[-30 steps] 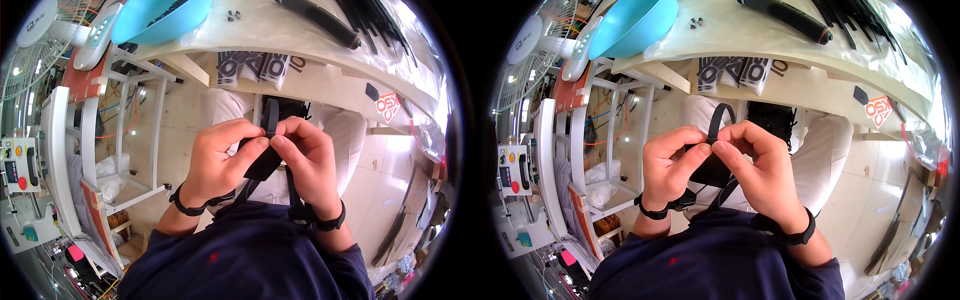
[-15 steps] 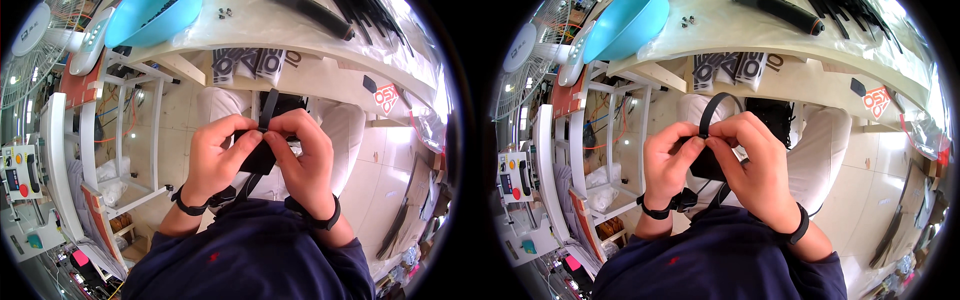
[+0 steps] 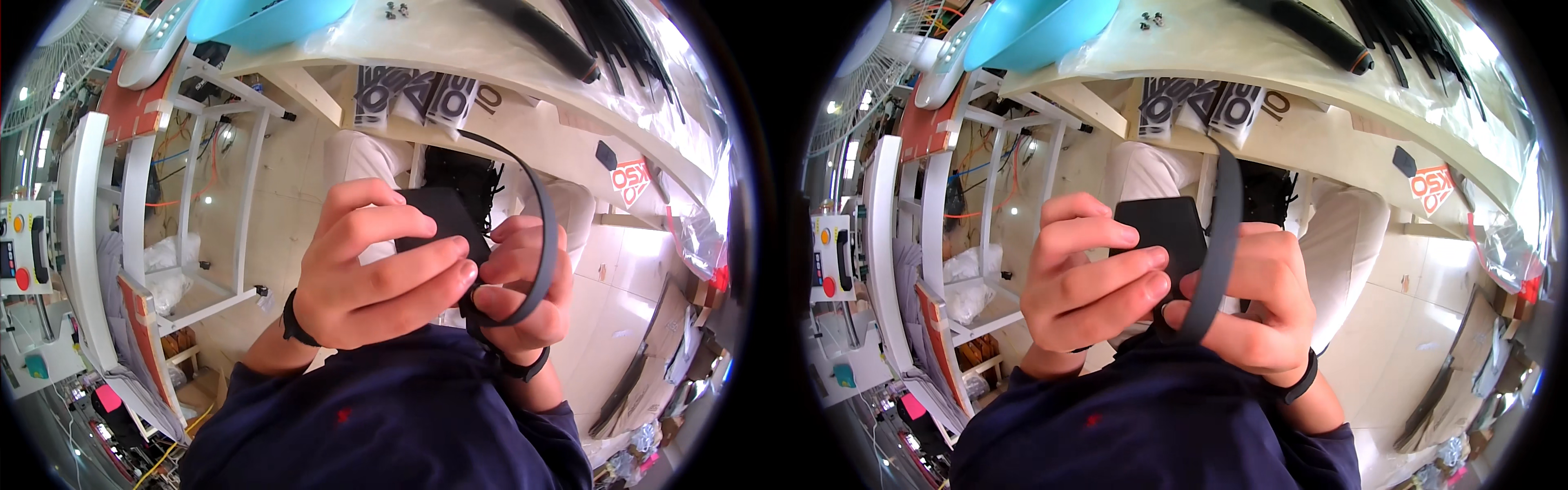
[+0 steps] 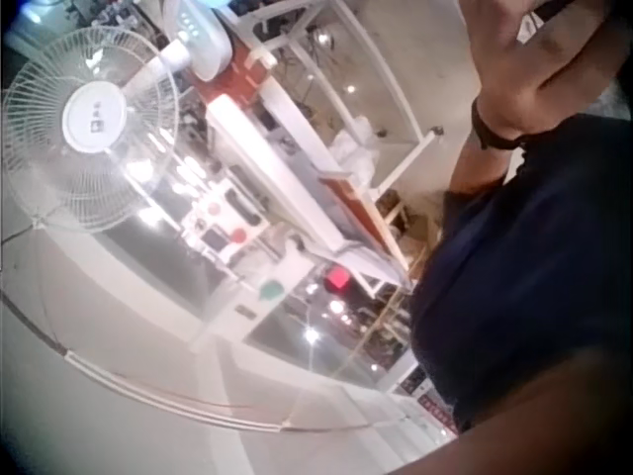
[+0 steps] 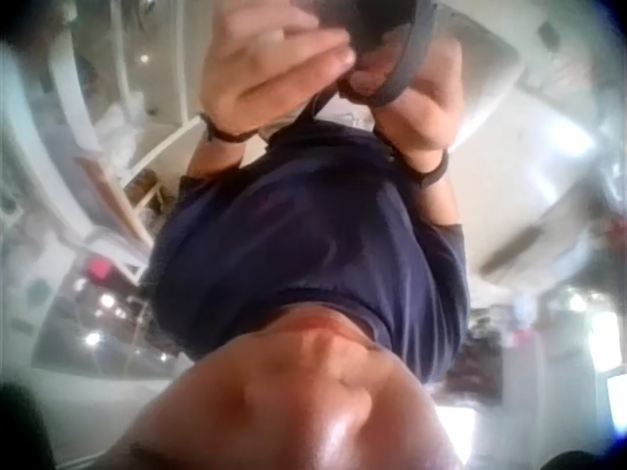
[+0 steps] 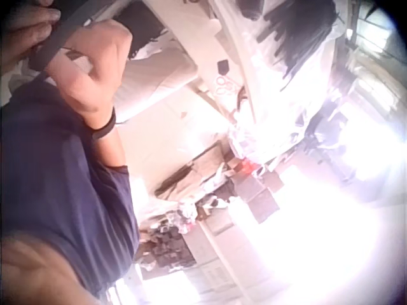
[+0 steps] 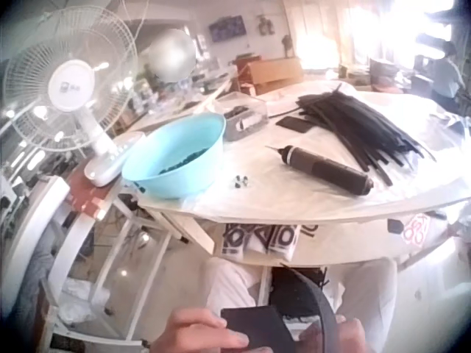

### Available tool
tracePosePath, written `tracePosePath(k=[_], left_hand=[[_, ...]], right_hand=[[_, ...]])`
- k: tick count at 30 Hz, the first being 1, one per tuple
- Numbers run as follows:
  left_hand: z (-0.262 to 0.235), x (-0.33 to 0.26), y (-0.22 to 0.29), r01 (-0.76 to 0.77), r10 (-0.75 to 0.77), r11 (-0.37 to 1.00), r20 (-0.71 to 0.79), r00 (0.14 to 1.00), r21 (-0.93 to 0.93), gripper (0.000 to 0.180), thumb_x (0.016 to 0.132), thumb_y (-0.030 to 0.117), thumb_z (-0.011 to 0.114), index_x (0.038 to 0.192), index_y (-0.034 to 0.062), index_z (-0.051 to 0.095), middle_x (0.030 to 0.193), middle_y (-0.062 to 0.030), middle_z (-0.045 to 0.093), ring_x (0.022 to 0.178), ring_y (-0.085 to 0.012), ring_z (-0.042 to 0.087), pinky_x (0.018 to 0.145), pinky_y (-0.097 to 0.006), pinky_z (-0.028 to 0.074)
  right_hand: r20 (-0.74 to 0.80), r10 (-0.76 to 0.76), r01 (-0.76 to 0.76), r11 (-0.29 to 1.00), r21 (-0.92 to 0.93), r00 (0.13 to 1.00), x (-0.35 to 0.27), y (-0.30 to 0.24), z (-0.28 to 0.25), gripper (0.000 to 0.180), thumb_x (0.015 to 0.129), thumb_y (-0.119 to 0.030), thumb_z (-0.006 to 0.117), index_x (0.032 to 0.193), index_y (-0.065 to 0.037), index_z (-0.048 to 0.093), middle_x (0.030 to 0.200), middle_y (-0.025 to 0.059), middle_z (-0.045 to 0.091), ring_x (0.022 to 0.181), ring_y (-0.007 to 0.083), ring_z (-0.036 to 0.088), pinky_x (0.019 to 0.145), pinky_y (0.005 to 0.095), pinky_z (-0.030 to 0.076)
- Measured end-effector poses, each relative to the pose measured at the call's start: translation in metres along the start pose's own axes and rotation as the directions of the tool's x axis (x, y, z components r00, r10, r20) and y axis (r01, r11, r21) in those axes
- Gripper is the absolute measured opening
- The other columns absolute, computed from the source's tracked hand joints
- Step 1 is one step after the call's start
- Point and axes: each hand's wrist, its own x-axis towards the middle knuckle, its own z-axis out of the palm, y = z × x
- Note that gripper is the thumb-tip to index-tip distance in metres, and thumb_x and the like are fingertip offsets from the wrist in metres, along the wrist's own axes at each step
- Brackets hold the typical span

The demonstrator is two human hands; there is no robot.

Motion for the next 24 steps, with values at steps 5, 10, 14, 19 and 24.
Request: tracePosePath(k=[5,10,14,19,24], left_hand=[[-0.001,0.002,0.001,-0.012,0.012,1.0,-0.006,1.0,-0.022,0.019,0.076,0.009,0.08,0.094,0.0072,0.072,0.099,-0.0032,0.072,0.086,-0.0249,0.063,0.072,-0.042,0.049],[0.007,0.002,0.0,0.138,-0.141,0.934,0.014,0.99,-0.329,0.02,0.077,0.005,0.079,0.092,-0.0046,0.069,0.087,-0.012,0.068,0.073,-0.0268,0.063,0.069,-0.043,0.05],[0.014,-0.003,0.0,0.306,-0.304,0.848,0.075,0.95,-0.433,0.014,0.082,0.001,0.073,0.09,-0.0075,0.066,0.082,-0.0149,0.066,0.066,-0.0269,0.059,0.064,-0.038,0.049],[0.015,-0.008,0.007,0.502,-0.471,0.748,0.186,0.862,-0.434,0.012,0.087,0.001,0.069,0.089,-0.0087,0.063,0.079,-0.014,0.063,0.065,-0.0232,0.056,0.061,-0.033,0.046],[0.016,-0.008,0.012,0.629,-0.588,0.655,0.24,0.772,-0.418,0.014,0.092,0.004,0.065,0.088,-0.0089,0.061,0.075,-0.0107,0.059,0.064,-0.0165,0.052,0.057,-0.027,0.04]], right_hand=[[0.039,-0.025,0.023,0.998,0.055,0.999,0.004,-0.002,-0.004,0.027,0.068,-0.01,0.084,0.092,-0.017,0.073,0.094,0.0027,0.068,0.082,0.0221,0.059,0.075,0.0381,0.051],[0.03,0.101,-0.105,0.978,0.179,0.994,0.004,0.003,-0.006,0.015,0.077,-0.005,0.078,0.089,-0.003,0.069,0.085,0.0089,0.068,0.072,0.022,0.059,0.067,0.0355,0.047],[0.08,0.275,-0.283,0.951,0.124,0.958,0.007,0.001,-0.008,0.011,0.082,-0.001,0.073,0.09,0.001,0.065,0.086,0.0109,0.066,0.071,0.0215,0.058,0.066,0.0316,0.047],[0.089,0.359,-0.368,0.919,0.143,0.929,0.004,0.002,-0.006,0.014,0.082,0.0,0.073,0.091,0.003,0.062,0.086,0.0102,0.064,0.07,0.0177,0.056,0.061,0.0291,0.046],[0.122,0.544,-0.558,0.81,0.18,0.83,0.0,-0.002,-0.003,0.012,0.085,0.003,0.07,0.094,0.002,0.063,0.084,0.0074,0.061,0.07,0.0138,0.054,0.063,0.0264,0.045]])
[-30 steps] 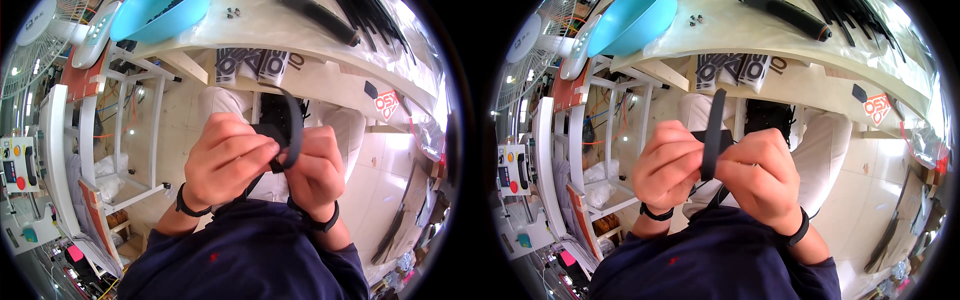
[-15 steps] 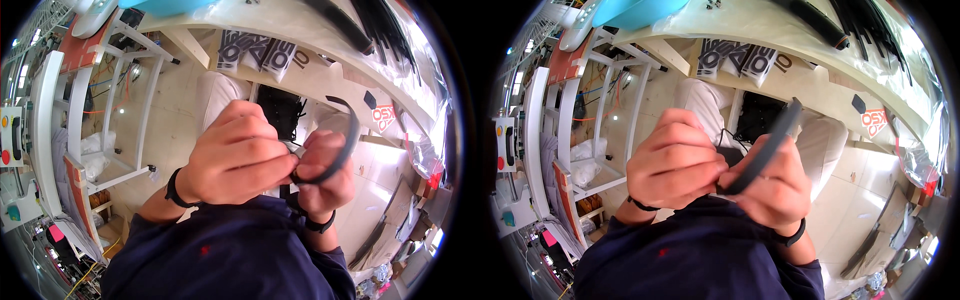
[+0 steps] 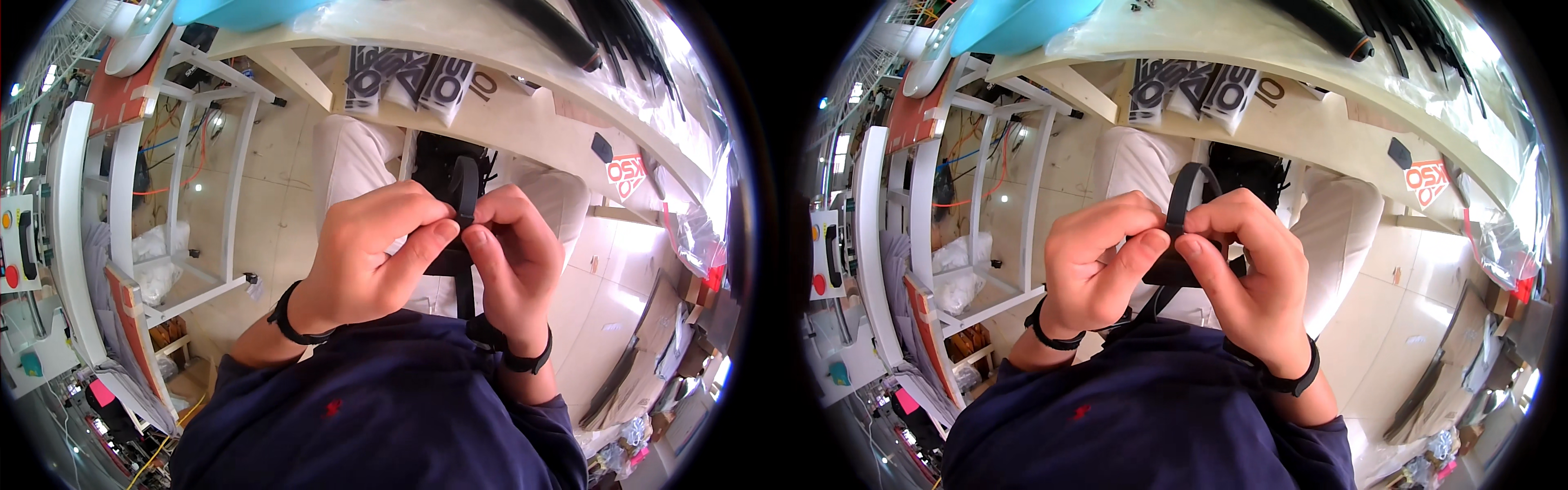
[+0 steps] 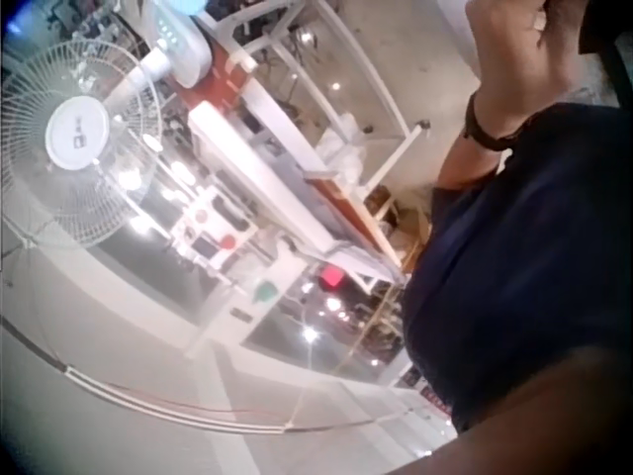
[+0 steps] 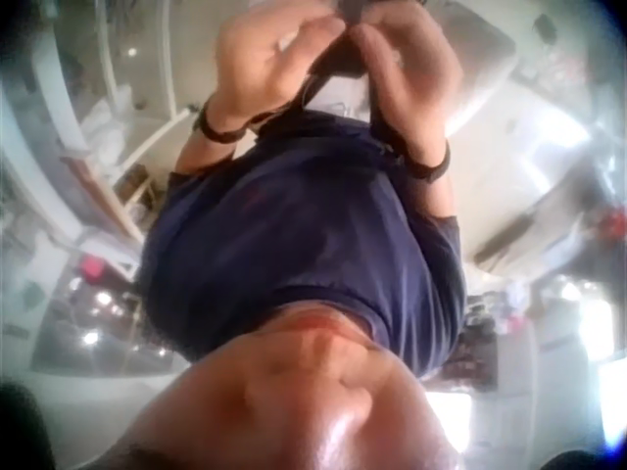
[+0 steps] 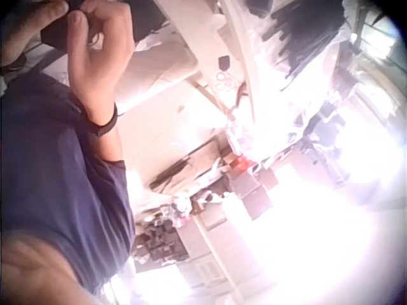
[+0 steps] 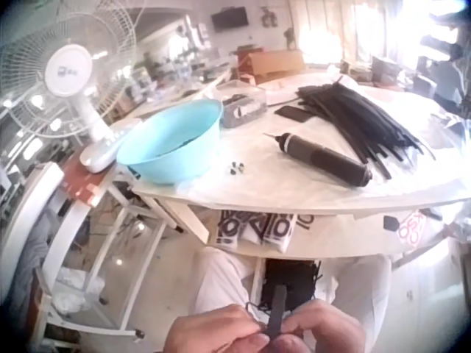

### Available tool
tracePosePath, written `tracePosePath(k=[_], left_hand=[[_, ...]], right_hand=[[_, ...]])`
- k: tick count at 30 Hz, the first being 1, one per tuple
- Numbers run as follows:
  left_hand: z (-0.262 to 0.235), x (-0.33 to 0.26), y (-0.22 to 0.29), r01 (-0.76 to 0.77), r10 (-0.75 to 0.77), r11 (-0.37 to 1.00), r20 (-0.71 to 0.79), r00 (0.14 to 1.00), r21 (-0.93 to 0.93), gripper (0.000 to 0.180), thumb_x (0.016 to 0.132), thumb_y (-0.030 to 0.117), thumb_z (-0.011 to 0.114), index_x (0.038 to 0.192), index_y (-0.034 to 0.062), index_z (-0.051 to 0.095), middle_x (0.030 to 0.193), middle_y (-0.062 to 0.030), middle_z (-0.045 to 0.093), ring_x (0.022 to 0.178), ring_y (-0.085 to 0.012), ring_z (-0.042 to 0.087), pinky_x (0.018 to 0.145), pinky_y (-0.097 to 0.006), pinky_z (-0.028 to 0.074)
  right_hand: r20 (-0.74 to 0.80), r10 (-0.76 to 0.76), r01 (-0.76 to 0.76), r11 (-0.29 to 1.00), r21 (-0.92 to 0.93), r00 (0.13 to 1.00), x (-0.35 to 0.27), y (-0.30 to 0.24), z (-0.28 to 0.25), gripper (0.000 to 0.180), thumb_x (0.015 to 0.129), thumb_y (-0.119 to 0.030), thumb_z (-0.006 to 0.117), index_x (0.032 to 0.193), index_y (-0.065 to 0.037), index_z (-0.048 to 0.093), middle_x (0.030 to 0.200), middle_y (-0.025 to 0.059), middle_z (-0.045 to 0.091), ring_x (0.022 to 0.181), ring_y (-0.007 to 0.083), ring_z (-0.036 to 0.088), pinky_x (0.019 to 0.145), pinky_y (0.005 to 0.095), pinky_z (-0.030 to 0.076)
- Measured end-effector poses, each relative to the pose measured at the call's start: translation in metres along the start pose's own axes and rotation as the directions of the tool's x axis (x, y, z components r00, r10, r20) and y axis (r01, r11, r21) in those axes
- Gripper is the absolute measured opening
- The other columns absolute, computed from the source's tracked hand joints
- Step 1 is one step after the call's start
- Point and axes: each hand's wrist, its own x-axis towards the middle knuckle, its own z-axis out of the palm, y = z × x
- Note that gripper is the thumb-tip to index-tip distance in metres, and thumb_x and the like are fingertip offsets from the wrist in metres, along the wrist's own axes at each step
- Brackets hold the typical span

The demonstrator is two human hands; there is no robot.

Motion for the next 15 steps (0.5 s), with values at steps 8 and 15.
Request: tracePosePath(k=[8,15], left_hand=[[0.004,0.007,0.0,0.183,-0.183,0.983,-0.005,0.983,-0.018,0.013,0.091,0.008,0.067,0.089,-0.0039,0.066,0.075,-0.0127,0.064,0.063,-0.0221,0.06,0.058,-0.03,0.046],[0.008,0.006,-0.006,0.226,-0.225,0.974,-0.099,0.969,0.001,0.011,0.09,0.005,0.069,0.097,-0.0036,0.068,0.088,-0.015,0.07,0.076,-0.0238,0.068,0.068,-0.03,0.051]], right_hand=[[-0.034,0.159,-0.157,0.986,0.057,0.987,0.003,-0.001,0.0,0.006,0.089,0.004,0.065,0.092,0.002,0.06,0.084,0.0055,0.059,0.073,0.0135,0.052,0.069,0.0268,0.045],[-0.003,0.02,-0.02,0.969,-0.246,1.0,0.015,0.001,0.001,0.011,0.085,0.006,0.068,0.091,0.0,0.06,0.084,0.01,0.06,0.072,0.0216,0.057,0.067,0.0304,0.047]])
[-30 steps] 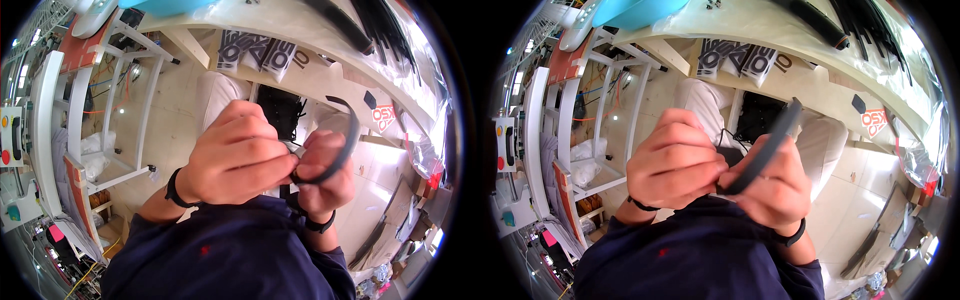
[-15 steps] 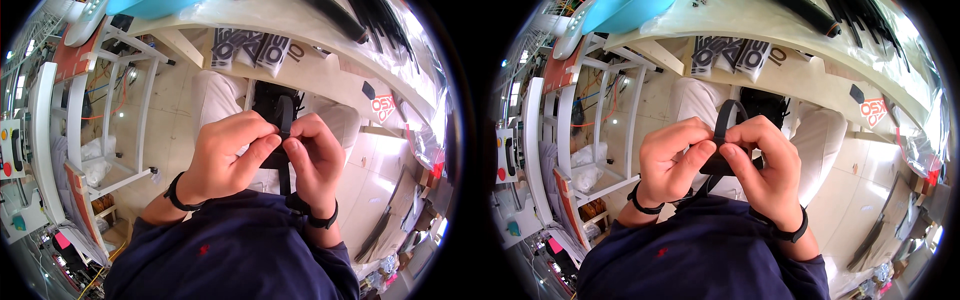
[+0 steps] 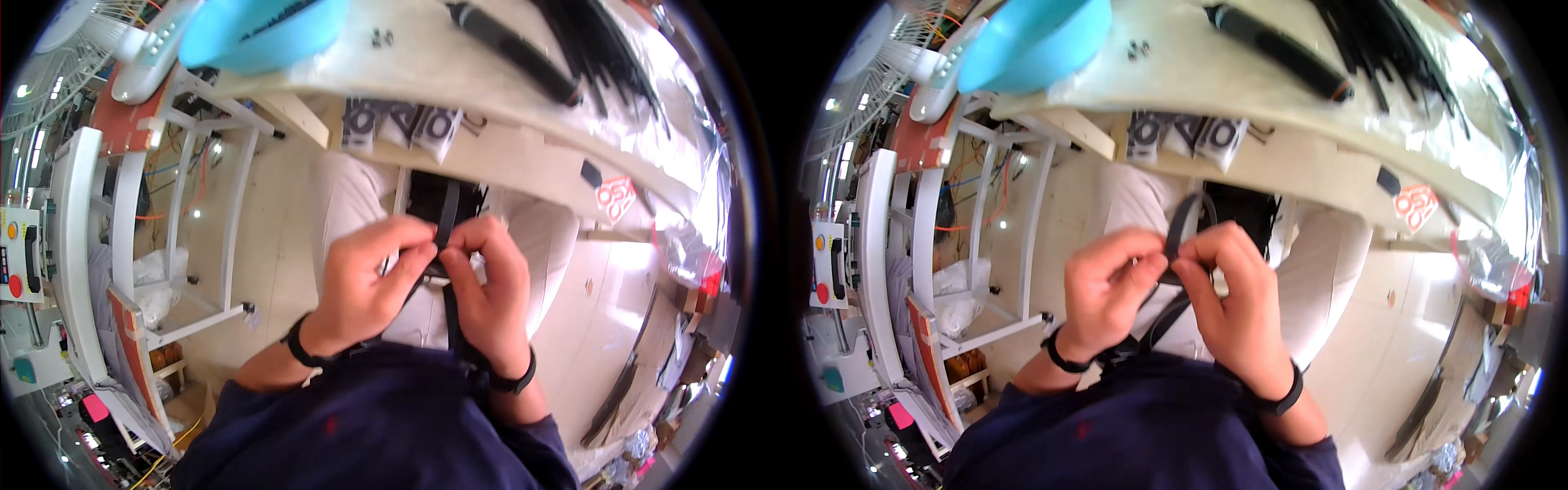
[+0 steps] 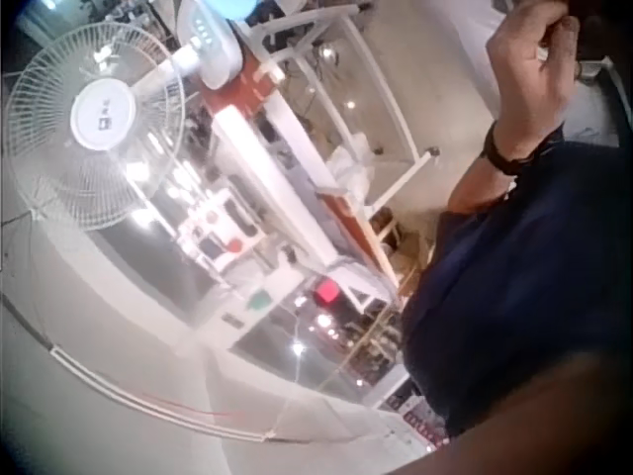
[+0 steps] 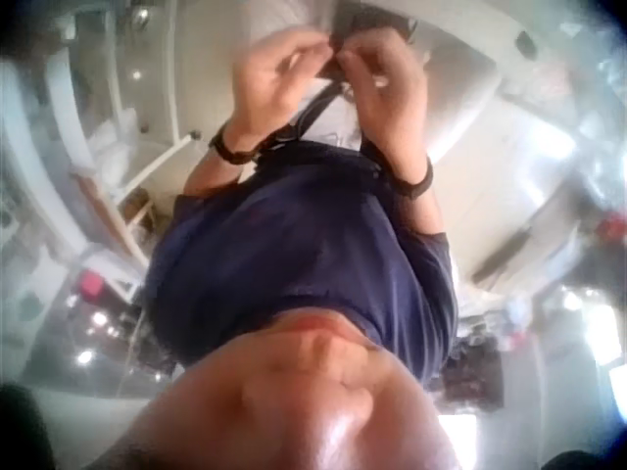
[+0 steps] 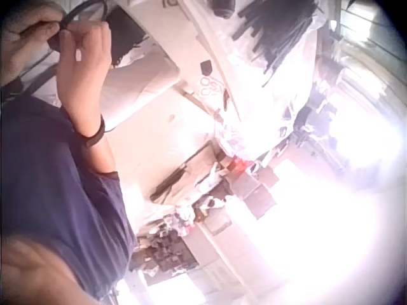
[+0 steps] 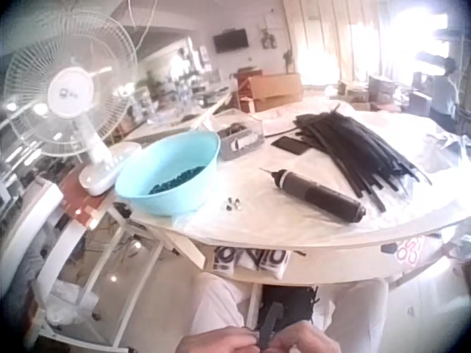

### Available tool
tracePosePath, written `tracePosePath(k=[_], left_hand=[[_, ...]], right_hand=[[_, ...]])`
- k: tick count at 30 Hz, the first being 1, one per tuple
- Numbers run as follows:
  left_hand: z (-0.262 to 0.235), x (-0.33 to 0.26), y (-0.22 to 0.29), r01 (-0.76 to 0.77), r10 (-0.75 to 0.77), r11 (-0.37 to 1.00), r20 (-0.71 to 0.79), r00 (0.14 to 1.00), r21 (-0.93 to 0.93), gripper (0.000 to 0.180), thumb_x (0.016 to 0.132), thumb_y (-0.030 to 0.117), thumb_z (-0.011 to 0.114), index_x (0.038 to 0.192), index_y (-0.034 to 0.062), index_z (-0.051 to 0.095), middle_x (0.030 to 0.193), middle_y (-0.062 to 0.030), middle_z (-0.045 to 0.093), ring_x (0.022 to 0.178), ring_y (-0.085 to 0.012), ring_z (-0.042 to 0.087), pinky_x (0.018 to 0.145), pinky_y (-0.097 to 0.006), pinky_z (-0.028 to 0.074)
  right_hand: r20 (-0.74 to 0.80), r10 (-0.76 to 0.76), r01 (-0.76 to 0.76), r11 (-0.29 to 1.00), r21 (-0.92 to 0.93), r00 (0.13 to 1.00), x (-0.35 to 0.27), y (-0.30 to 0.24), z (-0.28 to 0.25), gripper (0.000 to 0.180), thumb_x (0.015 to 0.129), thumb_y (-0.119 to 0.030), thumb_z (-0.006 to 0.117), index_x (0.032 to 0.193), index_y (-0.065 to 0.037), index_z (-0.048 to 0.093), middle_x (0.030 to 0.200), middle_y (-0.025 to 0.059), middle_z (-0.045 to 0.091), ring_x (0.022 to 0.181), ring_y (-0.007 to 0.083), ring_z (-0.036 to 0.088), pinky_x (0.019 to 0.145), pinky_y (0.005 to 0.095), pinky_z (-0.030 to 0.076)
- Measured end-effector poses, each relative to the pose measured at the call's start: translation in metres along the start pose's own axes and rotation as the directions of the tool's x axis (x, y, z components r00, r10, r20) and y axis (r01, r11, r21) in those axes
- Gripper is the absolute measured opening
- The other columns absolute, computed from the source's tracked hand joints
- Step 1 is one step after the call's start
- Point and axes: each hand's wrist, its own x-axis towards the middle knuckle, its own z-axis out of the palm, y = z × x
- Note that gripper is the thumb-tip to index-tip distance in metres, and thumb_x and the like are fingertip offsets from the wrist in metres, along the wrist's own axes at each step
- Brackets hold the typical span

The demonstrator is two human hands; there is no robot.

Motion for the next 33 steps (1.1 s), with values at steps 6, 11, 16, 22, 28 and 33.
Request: tracePosePath(k=[6,11,16,22,28,33], left_hand=[[-0.003,-0.004,-0.015,0.101,-0.105,0.993,-0.082,0.991,-0.056,0.01,0.093,0.004,0.068,0.095,-0.0054,0.067,0.083,-0.0032,0.067,0.072,-0.004,0.056,0.061,-0.02,0.042],[-0.011,0.002,-0.038,0.222,-0.336,0.862,-0.186,0.923,-0.456,0.013,0.094,0.01,0.068,0.094,-0.0023,0.069,0.075,0.0051,0.061,0.066,-0.0012,0.05,0.058,-0.02,0.037],[-0.022,0.0,-0.048,0.252,-0.388,0.836,-0.2,0.899,-0.488,0.011,0.093,0.009,0.066,0.091,-0.0019,0.067,0.077,0.0042,0.06,0.072,-0.0022,0.049,0.065,-0.02,0.036],[-0.035,-0.006,-0.063,0.254,-0.436,0.802,-0.238,0.868,-0.54,0.012,0.094,0.009,0.065,0.089,-0.0017,0.066,0.076,0.004,0.058,0.071,-0.0027,0.048,0.065,-0.021,0.036],[-0.048,-0.003,-0.072,0.249,-0.434,0.794,-0.23,0.871,-0.555,0.011,0.093,0.008,0.063,0.089,-0.0021,0.065,0.079,0.0023,0.06,0.077,-0.005,0.05,0.071,-0.022,0.038],[-0.055,0.005,-0.066,0.245,-0.418,0.815,-0.241,0.876,-0.525,0.012,0.093,0.008,0.063,0.089,-0.0022,0.066,0.08,0.0021,0.061,0.078,-0.0054,0.052,0.072,-0.022,0.04]], right_hand=[[0.065,0.019,-0.009,0.988,-0.151,0.998,0.017,-0.006,0.002,0.012,0.084,0.002,0.071,0.092,0.0,0.062,0.085,0.0096,0.062,0.074,0.0239,0.062,0.066,0.0322,0.049],[0.065,-0.171,0.183,0.932,-0.314,0.983,0.088,-0.013,0.001,0.006,0.089,-0.006,0.066,0.093,-0.001,0.063,0.084,0.0114,0.063,0.078,0.0273,0.065,0.069,0.0353,0.05],[0.134,-0.205,0.244,0.771,-0.588,0.97,0.169,-0.014,0.009,0.01,0.091,-0.013,0.063,0.096,-0.005,0.067,0.091,0.0118,0.066,0.084,0.0313,0.066,0.073,0.0393,0.051],[0.23,-0.201,0.305,0.585,-0.752,0.952,0.216,0.0,0.039,0.013,0.09,-0.015,0.063,0.098,-0.007,0.07,0.095,0.0108,0.068,0.093,0.0321,0.066,0.078,0.0427,0.053],[0.311,-0.168,0.353,0.484,-0.801,0.935,0.233,0.004,0.05,0.013,0.088,-0.014,0.064,0.097,-0.008,0.071,0.097,0.0102,0.069,0.095,0.0323,0.066,0.079,0.0429,0.053],[0.243,-0.24,0.341,0.647,-0.681,0.94,0.234,-0.006,0.039,0.012,0.086,-0.011,0.065,0.095,-0.003,0.065,0.091,0.0145,0.07,0.085,0.0347,0.068,0.075,0.0405,0.054]])
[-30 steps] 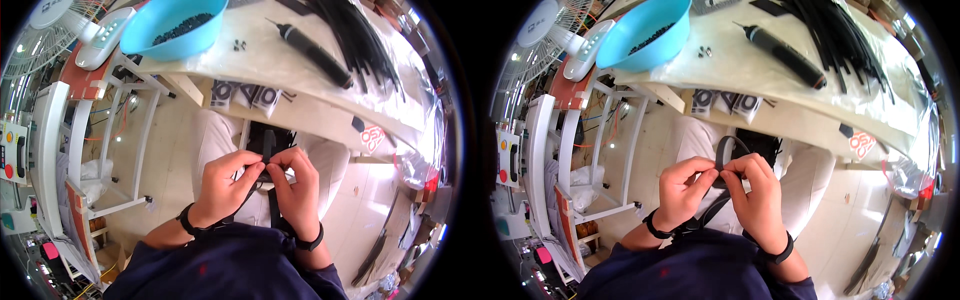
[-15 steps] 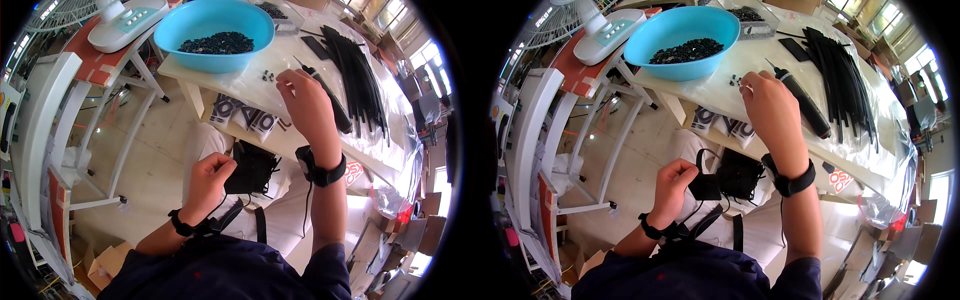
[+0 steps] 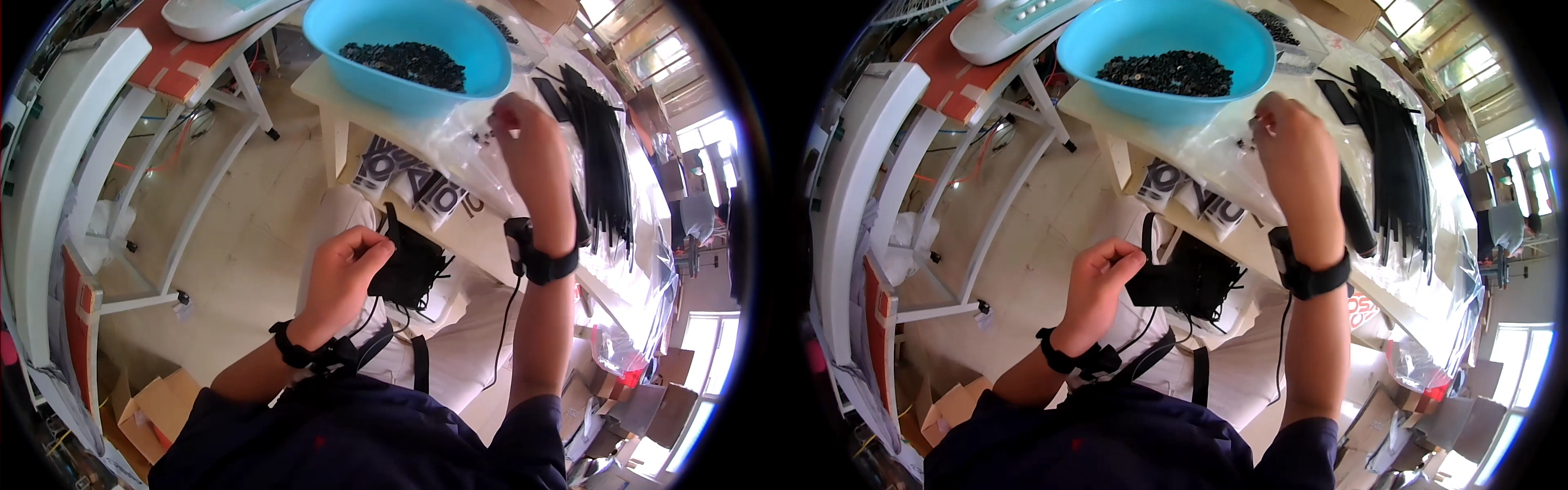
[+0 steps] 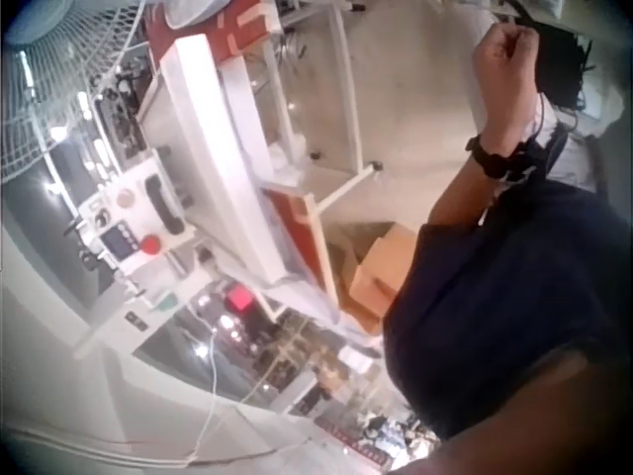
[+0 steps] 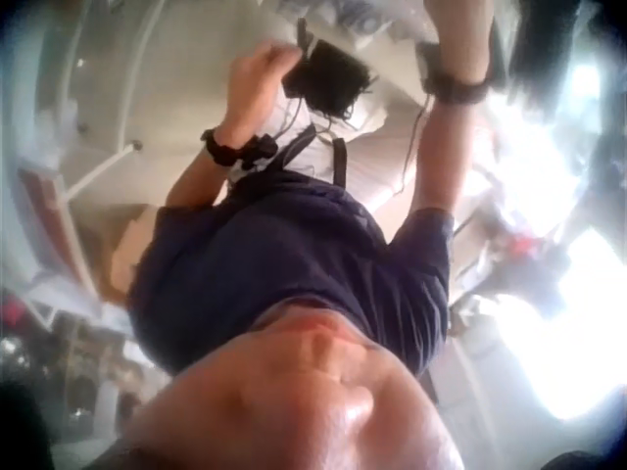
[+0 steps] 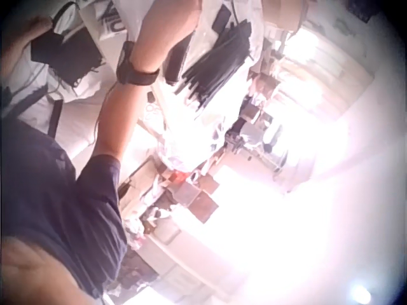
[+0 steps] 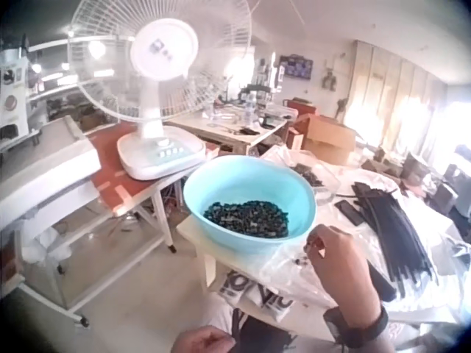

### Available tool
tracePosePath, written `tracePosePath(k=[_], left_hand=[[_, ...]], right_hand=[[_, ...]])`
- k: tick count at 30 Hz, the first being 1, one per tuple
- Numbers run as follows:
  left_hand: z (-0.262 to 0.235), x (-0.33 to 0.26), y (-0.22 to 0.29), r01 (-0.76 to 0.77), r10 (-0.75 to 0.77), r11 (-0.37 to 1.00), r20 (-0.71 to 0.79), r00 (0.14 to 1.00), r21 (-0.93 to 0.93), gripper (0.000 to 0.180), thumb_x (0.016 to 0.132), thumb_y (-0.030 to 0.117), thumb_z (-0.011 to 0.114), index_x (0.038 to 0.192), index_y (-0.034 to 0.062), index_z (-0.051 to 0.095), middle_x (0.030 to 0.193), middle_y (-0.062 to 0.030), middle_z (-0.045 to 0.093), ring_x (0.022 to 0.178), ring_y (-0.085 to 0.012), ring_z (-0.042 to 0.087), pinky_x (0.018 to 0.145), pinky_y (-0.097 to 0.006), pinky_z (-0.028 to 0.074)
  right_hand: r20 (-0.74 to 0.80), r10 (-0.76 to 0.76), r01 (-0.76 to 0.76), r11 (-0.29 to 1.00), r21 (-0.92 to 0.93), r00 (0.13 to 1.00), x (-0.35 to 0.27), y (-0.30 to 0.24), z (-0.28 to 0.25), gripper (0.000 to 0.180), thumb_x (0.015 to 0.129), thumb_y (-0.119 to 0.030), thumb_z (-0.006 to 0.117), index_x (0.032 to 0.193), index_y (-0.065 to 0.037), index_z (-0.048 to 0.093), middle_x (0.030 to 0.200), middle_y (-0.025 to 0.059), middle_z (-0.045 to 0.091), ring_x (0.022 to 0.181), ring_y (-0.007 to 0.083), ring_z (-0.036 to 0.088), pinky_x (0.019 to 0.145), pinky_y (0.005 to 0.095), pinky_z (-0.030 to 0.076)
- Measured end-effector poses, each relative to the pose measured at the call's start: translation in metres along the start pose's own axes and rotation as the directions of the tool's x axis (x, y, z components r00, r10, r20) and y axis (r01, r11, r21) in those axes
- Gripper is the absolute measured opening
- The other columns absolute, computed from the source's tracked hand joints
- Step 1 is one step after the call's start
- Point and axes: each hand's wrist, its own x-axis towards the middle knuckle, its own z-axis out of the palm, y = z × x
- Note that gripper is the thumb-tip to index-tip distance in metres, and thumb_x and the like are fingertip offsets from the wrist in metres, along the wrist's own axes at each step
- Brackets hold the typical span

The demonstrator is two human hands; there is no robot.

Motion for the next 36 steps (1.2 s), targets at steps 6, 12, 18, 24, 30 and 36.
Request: tracePosePath(k=[6,12,18,24,30,36], left_hand=[[0.004,-0.001,-0.002,0.013,-0.013,0.987,-0.002,1.0,-0.16,0.011,0.094,0.008,0.065,0.089,-0.0019,0.067,0.079,0.0024,0.062,0.074,-0.0031,0.053,0.068,-0.02,0.04],[0.023,-0.01,0.004,0.01,-0.002,0.986,0.047,0.999,-0.166,0.011,0.094,0.008,0.066,0.089,-0.0021,0.068,0.078,0.0016,0.065,0.071,-0.0019,0.056,0.064,-0.019,0.045],[0.035,-0.021,-0.006,-0.034,0.039,0.996,0.062,0.997,-0.086,0.011,0.093,0.007,0.066,0.089,-0.0029,0.068,0.077,0.001,0.065,0.071,-0.0017,0.057,0.063,-0.019,0.045],[0.044,-0.03,-0.007,-0.006,0.004,0.999,0.039,0.999,0.051,0.011,0.093,0.005,0.065,0.09,-0.004,0.069,0.079,-0.0007,0.067,0.072,-0.0036,0.058,0.065,-0.02,0.046],[0.055,-0.037,-0.005,-0.101,0.098,0.983,0.024,0.995,0.152,0.015,0.093,0.01,0.067,0.09,-0.0041,0.07,0.074,-0.0028,0.069,0.067,-0.0041,0.06,0.059,-0.022,0.047],[0.062,-0.045,0.002,-0.124,0.119,0.956,0.037,0.992,0.264,0.012,0.093,0.007,0.067,0.09,-0.0046,0.07,0.074,-0.0017,0.067,0.066,-0.0033,0.057,0.058,-0.021,0.044]], right_hand=[[0.083,0.134,-0.157,0.878,0.452,0.988,-0.071,-0.066,-0.028,0.014,0.082,0.0,0.07,0.093,-0.001,0.062,0.082,0.0084,0.068,0.073,0.0143,0.068,0.063,0.0276,0.052],[0.192,0.11,-0.196,0.834,0.516,0.975,-0.14,-0.073,-0.01,0.018,0.08,0.0,0.07,0.096,-0.003,0.064,0.079,0.0084,0.064,0.065,0.0186,0.064,0.06,0.0289,0.052],[0.162,0.184,-0.244,0.801,0.547,0.969,-0.169,-0.065,-0.01,0.015,0.082,-0.001,0.072,0.097,-0.003,0.069,0.081,0.0091,0.066,0.067,0.0189,0.067,0.06,0.03,0.053],[0.108,0.209,-0.233,0.797,0.557,0.972,-0.191,-0.058,-0.008,0.018,0.083,-0.002,0.072,0.101,-0.005,0.072,0.084,0.0089,0.068,0.067,0.0229,0.067,0.06,0.031,0.052],[-0.028,0.157,-0.125,0.874,0.47,0.987,-0.204,-0.057,-0.004,0.017,0.083,0.0,0.072,0.099,-0.006,0.073,0.089,0.0079,0.068,0.068,0.0251,0.067,0.062,0.0316,0.053],[-0.023,0.234,-0.187,0.826,0.532,0.972,-0.207,-0.061,-0.01,0.016,0.08,0.004,0.072,0.095,-0.002,0.07,0.088,0.0086,0.067,0.071,0.021,0.068,0.063,0.0303,0.054]])
